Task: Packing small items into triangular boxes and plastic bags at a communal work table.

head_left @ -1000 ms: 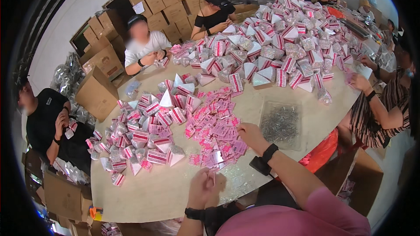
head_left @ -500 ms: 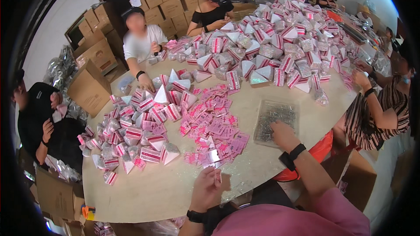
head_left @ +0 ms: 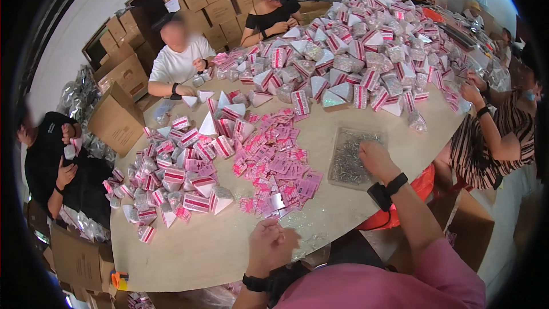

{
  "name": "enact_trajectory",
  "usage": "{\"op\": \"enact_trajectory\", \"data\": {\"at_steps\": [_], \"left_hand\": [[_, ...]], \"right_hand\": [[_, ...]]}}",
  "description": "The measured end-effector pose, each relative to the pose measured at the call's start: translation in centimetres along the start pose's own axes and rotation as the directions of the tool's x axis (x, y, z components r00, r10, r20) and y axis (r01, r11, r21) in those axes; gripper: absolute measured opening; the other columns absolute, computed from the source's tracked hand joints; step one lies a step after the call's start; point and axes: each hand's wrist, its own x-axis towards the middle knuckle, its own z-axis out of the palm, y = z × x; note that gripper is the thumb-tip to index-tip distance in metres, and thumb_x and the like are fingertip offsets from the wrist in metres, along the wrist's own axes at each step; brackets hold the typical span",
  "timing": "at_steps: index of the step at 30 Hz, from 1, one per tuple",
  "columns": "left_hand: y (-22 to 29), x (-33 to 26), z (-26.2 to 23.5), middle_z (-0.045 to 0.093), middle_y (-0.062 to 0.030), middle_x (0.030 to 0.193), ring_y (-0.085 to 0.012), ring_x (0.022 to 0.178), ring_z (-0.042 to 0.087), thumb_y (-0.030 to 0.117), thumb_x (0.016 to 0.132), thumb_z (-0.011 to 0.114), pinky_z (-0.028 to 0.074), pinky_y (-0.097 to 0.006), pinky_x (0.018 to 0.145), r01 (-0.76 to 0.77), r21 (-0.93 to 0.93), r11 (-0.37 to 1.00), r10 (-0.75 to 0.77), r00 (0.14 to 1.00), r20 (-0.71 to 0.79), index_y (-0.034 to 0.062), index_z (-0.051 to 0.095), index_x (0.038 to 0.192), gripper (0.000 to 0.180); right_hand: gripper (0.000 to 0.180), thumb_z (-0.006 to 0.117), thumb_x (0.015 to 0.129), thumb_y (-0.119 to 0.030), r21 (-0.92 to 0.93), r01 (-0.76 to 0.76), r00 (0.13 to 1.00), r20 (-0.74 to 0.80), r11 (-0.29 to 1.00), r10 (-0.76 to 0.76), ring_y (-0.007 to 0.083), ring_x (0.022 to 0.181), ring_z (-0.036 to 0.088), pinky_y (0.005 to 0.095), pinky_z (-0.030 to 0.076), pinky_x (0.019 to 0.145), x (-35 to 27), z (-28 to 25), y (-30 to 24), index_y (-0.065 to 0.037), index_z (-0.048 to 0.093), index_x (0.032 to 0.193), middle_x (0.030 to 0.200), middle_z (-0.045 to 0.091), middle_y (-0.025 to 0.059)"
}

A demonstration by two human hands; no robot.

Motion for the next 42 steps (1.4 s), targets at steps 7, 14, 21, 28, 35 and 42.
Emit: {"op": "enact_trajectory", "data": {"at_steps": [7, 14, 21, 28, 35, 42], "left_hand": [[-1.4, -0.1, -0.1, 0.062, -0.0124, 0.083, -0.0165, 0.064, 0.056, -0.001, 0.085, 0.058, 0.050, -0.029, 0.063, 0.039, -0.016, 0.999, -0.038, 0.999, 0.029, -0.0002, 0.053, 0.103, 0.019], [-0.6, -0.6, 0.1, 0.061, -0.0110, 0.080, -0.0176, 0.063, 0.057, -0.001, 0.085, 0.057, 0.050, -0.028, 0.061, 0.063, -0.019, 0.998, -0.064, 0.996, -0.061, 0.0003, 0.055, 0.101, 0.016], [-1.0, -0.7, 0.1, 0.061, -0.0113, 0.078, -0.0179, 0.062, 0.057, -0.001, 0.086, 0.055, 0.050, -0.028, 0.060, 0.069, -0.035, 0.997, -0.071, 0.996, -0.050, 0.0005, 0.056, 0.099, 0.013], [-0.7, -1.0, 0.5, 0.062, -0.0113, 0.080, -0.0177, 0.062, 0.057, 0.000, 0.086, 0.054, 0.051, -0.030, 0.061, 0.059, 0.011, 0.998, -0.058, 0.997, -0.054, 0.0009, 0.056, 0.099, 0.013], [-0.1, -1.5, 1.2, 0.062, -0.0124, 0.089, -0.0182, 0.065, 0.059, 0.003, 0.089, 0.052, 0.051, -0.029, 0.063, 0.018, 0.068, 0.998, -0.017, 1.000, -0.026, 0.0010, 0.053, 0.103, 0.015], [-0.2, -1.7, 1.3, 0.062, -0.0118, 0.091, -0.0178, 0.066, 0.060, 0.004, 0.089, 0.053, 0.051, -0.028, 0.064, 0.019, 0.124, 0.992, -0.017, 1.000, -0.012, 0.0009, 0.053, 0.105, 0.016]], "right_hand": [[0.010, 0.054, 0.076, -0.007, -0.035, 0.003, 0.999, 0.050, 0.999, -0.001, 0.0399, 0.086, 0.058, 0.0487, 0.046, 0.075, -1.9, 3.1, 0.1, -0.001, 0.057, 0.084, 0.087, 0.059, 0.0199], [0.008, 0.055, 0.075, -0.008, 0.128, -0.068, 0.996, 0.067, 0.989, 0.060, 0.0404, 0.080, 0.058, 0.0488, 0.046, 0.071, -0.5, 2.4, 1.7, -0.003, 0.057, 0.080, 0.078, 0.060, 0.0207], [0.009, 0.055, 0.075, -0.007, 0.124, -0.024, 1.000, 0.006, 0.992, 0.024, 0.0395, 0.080, 0.058, 0.0480, 0.044, 0.069, 1.0, -1.8, -0.5, -0.003, 0.057, 0.082, 0.080, 0.061, 0.0196], [0.011, 0.054, 0.076, -0.010, 0.289, 0.019, 1.000, -0.012, 0.957, -0.016, 0.0385, 0.080, 0.058, 0.0458, 0.044, 0.070, 0.5, -2.6, -1.0, -0.002, 0.056, 0.083, 0.079, 0.060, 0.0188], [0.013, 0.053, 0.075, -0.008, 0.231, 0.065, 0.998, -0.011, 0.971, -0.064, 0.0380, 0.079, 0.058, 0.0449, 0.045, 0.070, 0.1, -2.5, -0.4, -0.002, 0.058, 0.085, 0.081, 0.061, 0.0196], [0.014, 0.055, 0.075, -0.009, 0.289, 0.015, 0.998, 0.049, 0.957, -0.030, 0.0365, 0.079, 0.059, 0.0419, 0.046, 0.071, -0.9, -2.9, 0.1, -0.001, 0.059, 0.086, 0.079, 0.061, 0.0191]]}}
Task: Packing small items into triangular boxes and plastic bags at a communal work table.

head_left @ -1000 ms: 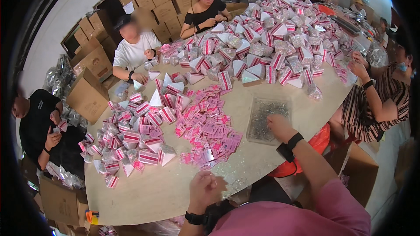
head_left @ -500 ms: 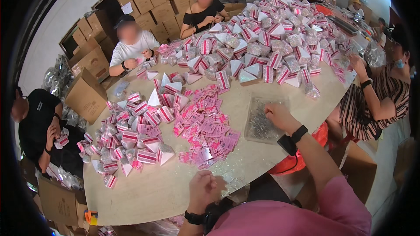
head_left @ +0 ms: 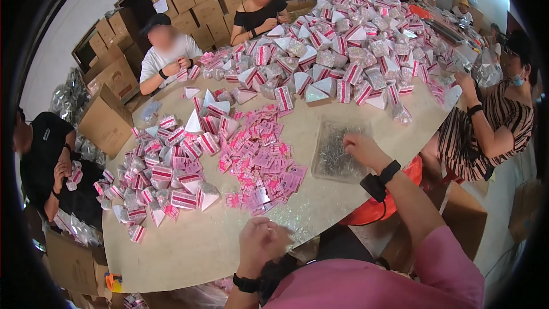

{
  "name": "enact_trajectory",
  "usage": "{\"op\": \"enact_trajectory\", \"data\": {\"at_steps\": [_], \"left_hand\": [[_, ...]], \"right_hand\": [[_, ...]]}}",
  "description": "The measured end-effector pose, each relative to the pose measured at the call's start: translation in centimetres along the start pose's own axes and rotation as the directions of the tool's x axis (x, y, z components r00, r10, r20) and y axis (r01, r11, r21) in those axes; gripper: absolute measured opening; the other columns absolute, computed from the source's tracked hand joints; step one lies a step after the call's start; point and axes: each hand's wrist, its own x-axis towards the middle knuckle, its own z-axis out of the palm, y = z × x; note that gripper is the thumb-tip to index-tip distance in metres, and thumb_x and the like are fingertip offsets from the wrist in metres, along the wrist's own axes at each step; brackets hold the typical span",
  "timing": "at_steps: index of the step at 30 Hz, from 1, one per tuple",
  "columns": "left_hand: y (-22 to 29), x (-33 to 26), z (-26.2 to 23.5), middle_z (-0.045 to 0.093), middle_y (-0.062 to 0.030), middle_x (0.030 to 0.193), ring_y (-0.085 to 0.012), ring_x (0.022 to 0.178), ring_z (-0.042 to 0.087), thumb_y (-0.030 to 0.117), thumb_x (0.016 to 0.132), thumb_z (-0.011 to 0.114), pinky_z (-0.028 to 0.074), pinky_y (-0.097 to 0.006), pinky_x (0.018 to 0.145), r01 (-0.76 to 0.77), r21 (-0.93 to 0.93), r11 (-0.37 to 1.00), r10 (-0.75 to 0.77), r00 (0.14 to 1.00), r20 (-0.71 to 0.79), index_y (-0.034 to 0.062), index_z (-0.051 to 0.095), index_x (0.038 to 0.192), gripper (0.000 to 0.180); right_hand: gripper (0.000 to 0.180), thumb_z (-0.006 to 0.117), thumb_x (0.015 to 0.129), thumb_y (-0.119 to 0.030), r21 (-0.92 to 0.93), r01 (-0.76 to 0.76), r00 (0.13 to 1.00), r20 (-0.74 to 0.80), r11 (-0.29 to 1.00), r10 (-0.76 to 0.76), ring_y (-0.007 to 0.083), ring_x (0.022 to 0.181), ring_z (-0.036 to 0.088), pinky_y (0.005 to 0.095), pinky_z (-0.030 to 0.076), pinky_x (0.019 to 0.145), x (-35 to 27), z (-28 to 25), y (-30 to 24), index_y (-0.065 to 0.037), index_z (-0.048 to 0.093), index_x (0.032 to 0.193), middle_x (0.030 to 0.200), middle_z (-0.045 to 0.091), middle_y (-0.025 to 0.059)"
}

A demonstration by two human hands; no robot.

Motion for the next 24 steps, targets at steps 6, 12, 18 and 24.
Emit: {"op": "enact_trajectory", "data": {"at_steps": [6, 12, 18, 24], "left_hand": [[0.1, -0.1, 0.2, 0.062, -0.0110, 0.090, -0.0175, 0.067, 0.061, 0.004, 0.089, 0.053, 0.052, -0.028, 0.065, 0.011, -0.003, 1.000, -0.011, 1.000, 0.012, 0.0011, 0.055, 0.103, 0.015], [0.0, 0.0, 0.4, 0.063, -0.0116, 0.091, -0.0173, 0.069, 0.061, 0.004, 0.089, 0.053, 0.052, -0.028, 0.067, 0.020, -0.029, 0.999, -0.018, 0.999, 0.040, 0.0011, 0.055, 0.104, 0.015], [1.4, -0.1, 1.5, 0.061, -0.0141, 0.105, -0.0181, 0.072, 0.062, -0.002, 0.084, 0.050, 0.053, -0.031, 0.071, 0.003, 0.006, 1.000, -0.003, 0.997, 0.072, 0.0001, 0.051, 0.109, 0.025], [3.1, -0.8, 3.2, 0.058, -0.0150, 0.113, -0.0208, 0.076, 0.065, -0.004, 0.079, 0.049, 0.054, -0.034, 0.076, -0.050, 0.021, 0.999, 0.048, 0.996, 0.070, 0.0001, 0.049, 0.111, 0.032]], "right_hand": [[0.008, 0.059, 0.079, -0.003, 0.527, -0.268, 0.941, -0.037, 0.806, 0.337, 0.0174, 0.058, 0.059, 0.0301, 0.046, 0.050, -0.1, 0.3, 1.2, -0.003, 0.059, 0.087, 0.071, 0.060, 0.0075], [0.011, 0.061, 0.081, -0.002, 0.884, -0.267, 0.870, 0.049, 0.384, 0.491, 0.0108, 0.051, 0.053, 0.0242, 0.044, 0.045, -1.0, 1.5, -0.1, -0.004, 0.057, 0.091, 0.067, 0.056, 0.0020], [0.012, 0.064, 0.079, -0.002, 0.936, -0.260, 0.928, 0.174, 0.239, 0.329, 0.0102, 0.052, 0.053, 0.0236, 0.042, 0.046, -1.8, 4.3, -4.8, -0.002, 0.058, 0.090, 0.070, 0.057, 0.0023], [0.012, 0.061, 0.082, 0.000, 0.895, -0.211, 0.978, 0.192, 0.392, 0.087, 0.0073, 0.057, 0.052, 0.0223, 0.044, 0.051, -3.8, 6.7, -12.7, -0.001, 0.058, 0.093, 0.075, 0.057, 0.0019]]}}
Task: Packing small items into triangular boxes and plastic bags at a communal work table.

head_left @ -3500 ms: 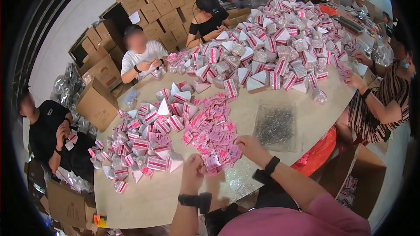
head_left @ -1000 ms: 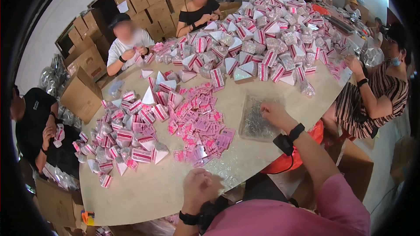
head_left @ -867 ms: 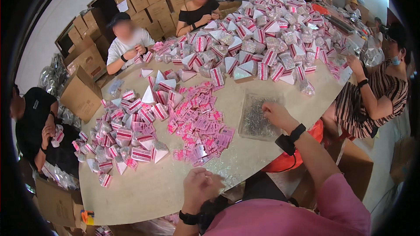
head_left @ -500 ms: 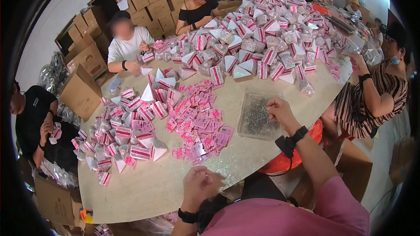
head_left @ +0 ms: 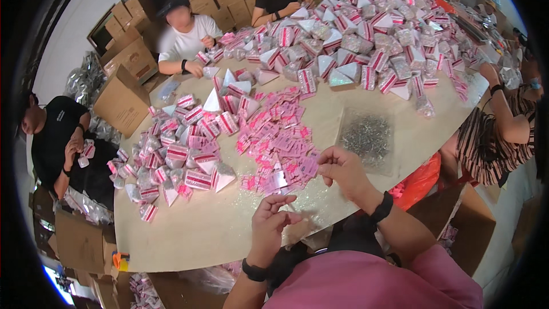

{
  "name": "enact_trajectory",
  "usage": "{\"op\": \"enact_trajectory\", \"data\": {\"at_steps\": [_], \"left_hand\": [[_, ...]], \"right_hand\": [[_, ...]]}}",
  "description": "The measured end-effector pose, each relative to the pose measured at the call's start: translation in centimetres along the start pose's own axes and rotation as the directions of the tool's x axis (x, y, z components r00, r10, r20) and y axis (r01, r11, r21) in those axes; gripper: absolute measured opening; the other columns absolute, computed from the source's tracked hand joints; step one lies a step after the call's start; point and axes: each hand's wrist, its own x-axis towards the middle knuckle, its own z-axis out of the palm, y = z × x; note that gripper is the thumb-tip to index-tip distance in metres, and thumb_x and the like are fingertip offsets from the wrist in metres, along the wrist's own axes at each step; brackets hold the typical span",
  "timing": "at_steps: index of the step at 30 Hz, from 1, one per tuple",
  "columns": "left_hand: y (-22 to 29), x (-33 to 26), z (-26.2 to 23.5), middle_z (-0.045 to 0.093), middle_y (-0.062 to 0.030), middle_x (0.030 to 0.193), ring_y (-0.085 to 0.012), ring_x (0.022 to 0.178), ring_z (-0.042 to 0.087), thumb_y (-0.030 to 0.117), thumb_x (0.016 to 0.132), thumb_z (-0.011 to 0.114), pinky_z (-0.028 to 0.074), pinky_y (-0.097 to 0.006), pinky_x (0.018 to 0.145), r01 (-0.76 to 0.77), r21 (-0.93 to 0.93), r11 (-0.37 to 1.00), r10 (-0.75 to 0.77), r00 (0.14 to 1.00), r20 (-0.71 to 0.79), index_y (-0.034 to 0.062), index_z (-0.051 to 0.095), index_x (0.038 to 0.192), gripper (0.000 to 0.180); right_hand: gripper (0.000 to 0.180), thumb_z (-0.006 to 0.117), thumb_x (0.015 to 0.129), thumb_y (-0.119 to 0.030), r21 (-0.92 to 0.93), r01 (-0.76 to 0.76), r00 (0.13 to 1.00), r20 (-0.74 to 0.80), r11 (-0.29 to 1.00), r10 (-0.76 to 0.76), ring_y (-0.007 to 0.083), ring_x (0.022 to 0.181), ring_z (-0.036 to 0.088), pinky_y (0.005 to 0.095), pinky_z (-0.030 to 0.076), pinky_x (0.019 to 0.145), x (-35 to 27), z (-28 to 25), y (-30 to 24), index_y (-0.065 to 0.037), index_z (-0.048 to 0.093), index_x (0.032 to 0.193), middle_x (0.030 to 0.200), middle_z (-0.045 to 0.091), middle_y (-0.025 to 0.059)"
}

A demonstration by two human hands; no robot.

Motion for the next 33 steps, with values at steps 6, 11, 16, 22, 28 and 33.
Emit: {"op": "enact_trajectory", "data": {"at_steps": [6, 11, 16, 22, 28, 33], "left_hand": [[1.6, -0.7, 0.3, 0.056, -0.0163, 0.118, -0.0241, 0.079, 0.067, -0.004, 0.080, 0.048, 0.055, -0.034, 0.073, -0.028, -0.035, 0.999, 0.027, 0.999, -0.024, 0.0015, 0.048, 0.113, 0.033], [1.9, -1.0, 0.3, 0.057, -0.0147, 0.115, -0.0230, 0.081, 0.066, -0.004, 0.082, 0.044, 0.054, -0.032, 0.076, -0.034, 0.027, 0.999, 0.033, 0.999, 0.014, -0.0008, 0.046, 0.116, 0.034], [2.0, -1.0, 0.5, 0.058, -0.0131, 0.113, -0.0240, 0.085, 0.067, -0.006, 0.082, 0.041, 0.053, -0.030, 0.077, 0.004, 0.091, 0.996, -0.006, 1.000, 0.018, -0.0022, 0.044, 0.118, 0.037], [1.7, -1.0, 0.5, 0.055, -0.0157, 0.116, -0.0274, 0.089, 0.067, -0.007, 0.080, 0.040, 0.053, -0.030, 0.077, 0.055, 0.092, 0.994, -0.055, 0.998, 0.005, -0.0020, 0.042, 0.121, 0.041], [1.6, -1.1, 0.4, 0.050, -0.0202, 0.123, -0.0335, 0.097, 0.064, -0.007, 0.080, 0.042, 0.052, -0.031, 0.081, 0.091, 0.011, 0.996, -0.091, 0.996, 0.008, -0.0020, 0.034, 0.129, 0.050], [1.9, -1.4, 0.0, 0.047, -0.0232, 0.128, -0.0371, 0.110, 0.057, -0.005, 0.081, 0.046, 0.050, -0.036, 0.089, 0.119, -0.192, 0.974, -0.112, 0.993, 0.048, -0.0039, 0.030, 0.132, 0.053]], "right_hand": [[0.009, 0.059, 0.084, -0.002, -0.184, 0.048, 0.992, 0.126, 0.982, -0.025, 0.0063, 0.063, 0.053, 0.0215, 0.044, 0.056, -1.4, 2.8, 0.0, -0.001, 0.058, 0.093, 0.079, 0.057, 0.0007], [0.011, 0.059, 0.081, -0.003, -0.389, 0.234, 0.957, 0.254, 0.891, -0.140, 0.0172, 0.070, 0.057, 0.0303, 0.046, 0.063, -1.7, 3.4, 0.4, 0.000, 0.057, 0.091, 0.078, 0.057, 0.0075], [0.009, 0.059, 0.082, -0.005, -0.451, 0.431, 0.892, 0.345, 0.782, -0.292, 0.0281, 0.076, 0.058, 0.0343, 0.046, 0.067, -1.5, 4.2, 1.0, -0.002, 0.058, 0.090, 0.081, 0.058, 0.0124], [0.009, 0.061, 0.080, -0.004, -0.430, 0.473, 0.873, 0.346, 0.769, -0.344, 0.0245, 0.075, 0.058, 0.0328, 0.046, 0.067, -1.6, 5.3, 2.0, -0.003, 0.060, 0.089, 0.081, 0.059, 0.0103], [0.009, 0.061, 0.082, -0.001, -0.309, 0.311, 0.941, 0.231, 0.899, -0.247, 0.0138, 0.072, 0.056, 0.0269, 0.045, 0.063, -1.7, 5.8, 2.2, -0.001, 0.060, 0.090, 0.078, 0.058, 0.0046], [0.006, 0.059, 0.086, 0.000, -0.146, 0.158, 0.984, 0.105, 0.977, -0.143, 0.0061, 0.069, 0.053, 0.0217, 0.044, 0.060, -1.9, 6.5, 1.9, -0.001, 0.059, 0.092, 0.077, 0.057, 0.0006]]}}
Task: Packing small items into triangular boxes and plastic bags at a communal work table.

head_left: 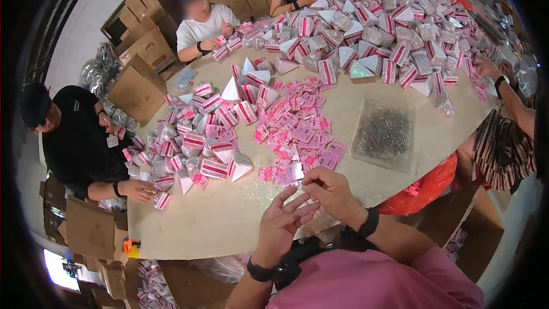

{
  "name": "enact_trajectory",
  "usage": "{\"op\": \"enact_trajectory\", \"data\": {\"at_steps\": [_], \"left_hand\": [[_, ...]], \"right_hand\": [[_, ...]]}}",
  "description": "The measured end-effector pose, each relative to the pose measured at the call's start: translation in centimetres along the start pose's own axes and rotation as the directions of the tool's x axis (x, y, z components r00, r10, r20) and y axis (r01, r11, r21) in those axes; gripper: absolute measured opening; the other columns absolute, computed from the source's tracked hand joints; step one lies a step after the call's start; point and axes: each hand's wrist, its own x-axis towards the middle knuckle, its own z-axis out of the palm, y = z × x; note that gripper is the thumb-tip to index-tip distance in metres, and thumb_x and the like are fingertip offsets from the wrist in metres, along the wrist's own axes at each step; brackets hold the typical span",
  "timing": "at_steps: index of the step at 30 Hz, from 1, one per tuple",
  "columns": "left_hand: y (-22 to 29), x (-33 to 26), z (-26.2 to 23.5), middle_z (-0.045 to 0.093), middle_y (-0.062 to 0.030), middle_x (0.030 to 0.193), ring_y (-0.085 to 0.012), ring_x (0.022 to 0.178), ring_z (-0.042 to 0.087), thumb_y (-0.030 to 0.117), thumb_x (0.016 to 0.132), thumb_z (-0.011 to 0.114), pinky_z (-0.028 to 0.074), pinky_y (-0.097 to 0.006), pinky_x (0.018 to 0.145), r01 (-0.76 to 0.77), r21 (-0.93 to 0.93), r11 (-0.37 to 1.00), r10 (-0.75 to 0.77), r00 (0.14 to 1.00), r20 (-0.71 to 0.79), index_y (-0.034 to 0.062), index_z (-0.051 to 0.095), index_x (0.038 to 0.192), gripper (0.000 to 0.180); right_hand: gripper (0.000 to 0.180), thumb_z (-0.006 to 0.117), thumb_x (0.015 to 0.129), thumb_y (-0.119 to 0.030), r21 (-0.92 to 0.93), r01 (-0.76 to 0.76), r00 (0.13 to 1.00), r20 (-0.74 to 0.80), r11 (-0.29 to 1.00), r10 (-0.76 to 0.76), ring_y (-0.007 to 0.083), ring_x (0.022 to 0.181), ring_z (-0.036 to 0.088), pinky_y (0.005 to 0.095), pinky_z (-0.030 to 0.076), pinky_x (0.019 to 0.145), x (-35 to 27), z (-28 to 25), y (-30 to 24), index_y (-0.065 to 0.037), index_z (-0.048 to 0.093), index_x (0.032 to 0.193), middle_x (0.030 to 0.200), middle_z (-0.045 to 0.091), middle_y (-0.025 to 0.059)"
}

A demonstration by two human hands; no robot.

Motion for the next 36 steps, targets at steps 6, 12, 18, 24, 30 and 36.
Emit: {"op": "enact_trajectory", "data": {"at_steps": [6, 12, 18, 24, 30, 36], "left_hand": [[0.2, -0.8, -0.2, 0.054, -0.0205, 0.119, -0.0365, 0.110, 0.057, -0.004, 0.078, 0.053, 0.051, -0.035, 0.087, -0.119, -0.026, 0.993, 0.117, 0.989, -0.087, -0.0039, 0.041, 0.125, 0.048], [0.4, -0.3, 0.4, 0.062, -0.0109, 0.106, -0.0188, 0.095, 0.063, 0.003, 0.088, 0.056, 0.051, -0.027, 0.074, -0.234, 0.533, 0.813, 0.346, 0.931, -0.119, -0.0026, 0.053, 0.111, 0.024], [0.5, 0.7, -0.5, 0.058, -0.0025, 0.077, -0.0081, 0.068, 0.054, 0.010, 0.091, 0.057, 0.043, -0.021, 0.061, -0.343, 0.824, 0.451, 0.526, 0.848, 0.065, 0.0000, 0.060, 0.089, 0.011], [0.3, 0.9, 0.6, 0.054, -0.0004, 0.071, -0.0068, 0.064, 0.049, 0.010, 0.089, 0.060, 0.040, -0.022, 0.058, -0.390, 0.792, 0.470, 0.648, 0.762, -0.009, 0.0012, 0.058, 0.082, 0.011], [0.1, 0.8, 1.2, 0.054, -0.0049, 0.075, -0.0112, 0.065, 0.051, 0.005, 0.084, 0.061, 0.042, -0.024, 0.060, -0.413, 0.906, 0.095, 0.700, 0.675, 0.234, 0.0006, 0.058, 0.083, 0.006], [3.3, 1.5, -0.1, 0.056, -0.0124, 0.112, -0.0219, 0.099, 0.057, 0.005, 0.078, 0.059, 0.047, -0.030, 0.079, -0.354, 0.723, 0.594, 0.180, 0.934, 0.309, 0.0014, 0.053, 0.120, 0.042]], "right_hand": [[0.009, 0.057, 0.086, -0.001, 0.040, 0.021, 1.000, 0.002, 0.999, -0.021, 0.0087, 0.066, 0.055, 0.0237, 0.047, 0.057, 0.5, 0.1, 1.0, 0.001, 0.057, 0.095, 0.080, 0.057, 0.0029], [0.009, 0.057, 0.085, 0.001, 0.038, 0.092, 0.995, 0.023, 0.995, -0.093, 0.0089, 0.062, 0.056, 0.0231, 0.047, 0.054, 0.5, 0.1, -0.3, 0.002, 0.057, 0.094, 0.081, 0.057, 0.0034], [0.011, 0.058, 0.085, 0.000, -0.014, 0.104, 0.994, 0.025, 0.995, -0.103, 0.0080, 0.068, 0.057, 0.0235, 0.048, 0.059, 0.5, -0.1, -0.7, 0.000, 0.058, 0.096, 0.081, 0.057, 0.0033], [0.013, 0.056, 0.090, -0.010, 0.232, 0.010, 0.998, 0.051, 0.973, -0.023, 0.0099, 0.077, 0.057, 0.0244, 0.047, 0.070, 1.3, 0.2, 1.8, -0.001, 0.060, 0.098, 0.083, 0.058, 0.0022], [0.016, 0.055, 0.093, -0.015, 0.474, -0.253, 0.959, 0.235, 0.844, 0.155, 0.0102, 0.072, 0.058, 0.0258, 0.048, 0.064, -0.1, 1.2, 2.7, -0.002, 0.059, 0.085, 0.078, 0.059, 0.0028], [0.024, 0.059, 0.092, -0.024, 0.399, -0.496, 0.808, 0.537, 0.771, 0.242, 0.0134, 0.066, 0.062, 0.0259, 0.050, 0.063, -0.7, -0.6, 1.2, -0.002, 0.059, 0.083, 0.079, 0.061, 0.0060]]}}
